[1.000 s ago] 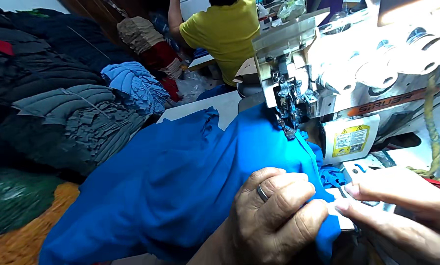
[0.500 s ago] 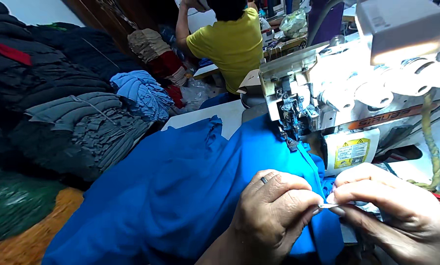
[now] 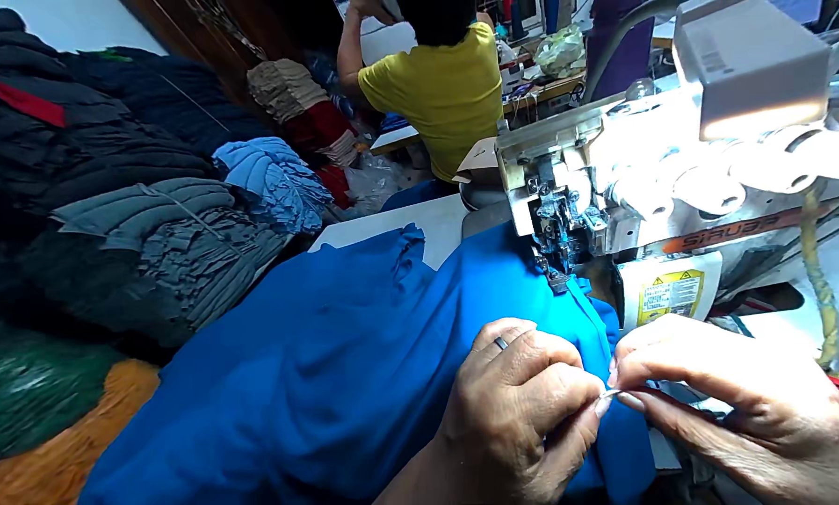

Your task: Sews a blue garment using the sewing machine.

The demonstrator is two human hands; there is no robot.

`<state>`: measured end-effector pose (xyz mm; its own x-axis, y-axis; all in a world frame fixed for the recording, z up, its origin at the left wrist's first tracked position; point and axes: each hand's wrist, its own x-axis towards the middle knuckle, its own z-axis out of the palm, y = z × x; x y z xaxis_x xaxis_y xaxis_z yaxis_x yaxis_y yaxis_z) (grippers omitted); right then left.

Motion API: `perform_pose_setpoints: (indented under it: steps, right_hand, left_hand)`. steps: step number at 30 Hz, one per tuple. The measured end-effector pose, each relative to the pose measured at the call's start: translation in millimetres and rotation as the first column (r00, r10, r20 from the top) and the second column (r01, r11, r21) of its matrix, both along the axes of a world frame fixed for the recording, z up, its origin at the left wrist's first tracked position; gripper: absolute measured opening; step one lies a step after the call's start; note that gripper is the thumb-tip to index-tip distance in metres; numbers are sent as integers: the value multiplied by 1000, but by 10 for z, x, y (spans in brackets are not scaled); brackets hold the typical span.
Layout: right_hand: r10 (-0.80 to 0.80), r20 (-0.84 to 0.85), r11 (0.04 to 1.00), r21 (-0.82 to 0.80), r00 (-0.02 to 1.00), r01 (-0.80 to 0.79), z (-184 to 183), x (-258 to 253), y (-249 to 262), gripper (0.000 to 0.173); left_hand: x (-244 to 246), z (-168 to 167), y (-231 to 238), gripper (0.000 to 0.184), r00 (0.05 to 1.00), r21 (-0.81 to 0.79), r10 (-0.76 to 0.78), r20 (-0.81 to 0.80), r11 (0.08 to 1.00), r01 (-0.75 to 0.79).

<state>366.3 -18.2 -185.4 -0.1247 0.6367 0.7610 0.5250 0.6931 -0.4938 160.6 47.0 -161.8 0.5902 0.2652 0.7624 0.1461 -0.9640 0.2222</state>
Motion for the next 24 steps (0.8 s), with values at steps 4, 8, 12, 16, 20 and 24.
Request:
perform_pose_setpoints:
  steps: [4,8,12,16,20,24]
  right_hand:
    - [-78,96,990,122,992,66,12,19,35,15]
    - [-181,225,938,331,957,100,88,85,185,19]
    - [-244,297,885,457,923,87,123,182,455,16]
    - [-244,364,868,495,899,35,77,244,670,17]
    - [-202,423,877,479,883,-29,50,301,754,18]
    - [-203,454,859,508,868,-65,49,357,792,19]
  left_hand:
    - [-5,-46,21,19,999,61,34,5,998,-34]
    - [-30,-31,112,22,993,88,113,23,989,-115]
    - [-53,39,236,24,980,58,189,63,980,-193]
    - [-65,2,275,22,975,6,221,-32,975,-221]
    - [-47,-86,260,21,967,44,242,-76,970,-240]
    - [-30,-48,305,22,966,49,248,-71,968,-245]
